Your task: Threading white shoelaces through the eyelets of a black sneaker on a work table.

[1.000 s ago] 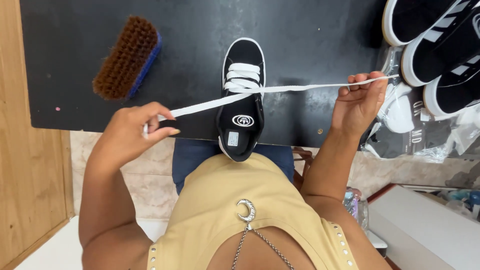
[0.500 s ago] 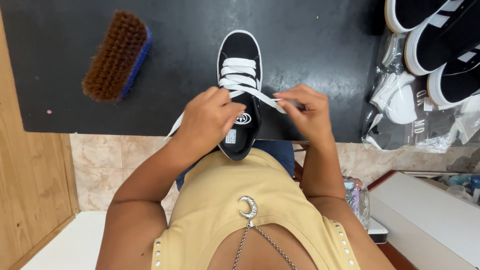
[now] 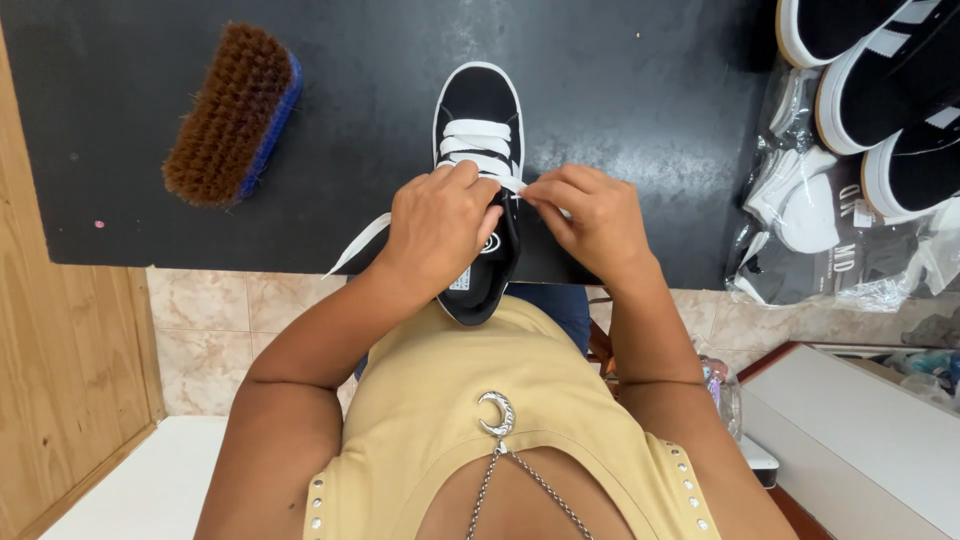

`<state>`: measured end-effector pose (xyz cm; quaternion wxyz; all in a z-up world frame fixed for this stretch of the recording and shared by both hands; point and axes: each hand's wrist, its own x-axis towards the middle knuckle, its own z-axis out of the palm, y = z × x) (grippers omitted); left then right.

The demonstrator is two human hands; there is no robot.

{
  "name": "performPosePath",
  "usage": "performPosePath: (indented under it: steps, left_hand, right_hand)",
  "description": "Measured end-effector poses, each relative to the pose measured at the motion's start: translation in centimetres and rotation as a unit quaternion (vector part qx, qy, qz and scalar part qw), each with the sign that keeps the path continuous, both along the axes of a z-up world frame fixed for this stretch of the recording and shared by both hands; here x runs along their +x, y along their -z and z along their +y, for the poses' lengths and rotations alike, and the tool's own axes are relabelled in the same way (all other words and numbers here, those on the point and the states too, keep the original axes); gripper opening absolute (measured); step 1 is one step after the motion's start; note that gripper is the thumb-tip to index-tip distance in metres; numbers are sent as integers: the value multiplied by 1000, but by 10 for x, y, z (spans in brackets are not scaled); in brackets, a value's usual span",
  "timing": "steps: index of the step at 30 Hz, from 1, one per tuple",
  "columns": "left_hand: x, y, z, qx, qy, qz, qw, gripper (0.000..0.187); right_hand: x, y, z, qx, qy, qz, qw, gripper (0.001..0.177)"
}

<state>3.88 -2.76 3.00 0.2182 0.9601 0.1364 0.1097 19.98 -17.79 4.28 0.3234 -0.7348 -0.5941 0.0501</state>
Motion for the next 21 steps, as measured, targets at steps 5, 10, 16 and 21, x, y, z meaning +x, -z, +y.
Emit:
performPosePath:
  steps: [5,10,16,21]
  left_hand:
    - [0,7,-1,-5,-4,1,1000,18]
    - [-4,24,-2,-15,1,-12,1000,16]
    - [-4,23,-7,-1,-16,-47,999,18]
    - [1,20,-7,12,-26,-67,997,28]
  right_hand:
    - [2,-1,4,-25,-9,-58,998,11]
    - [-1,-3,6,-40,-22,-110,993,10]
    - [-3,14,8,-37,6,97,995,9]
    - [-6,22,3,10,24,251,968,5]
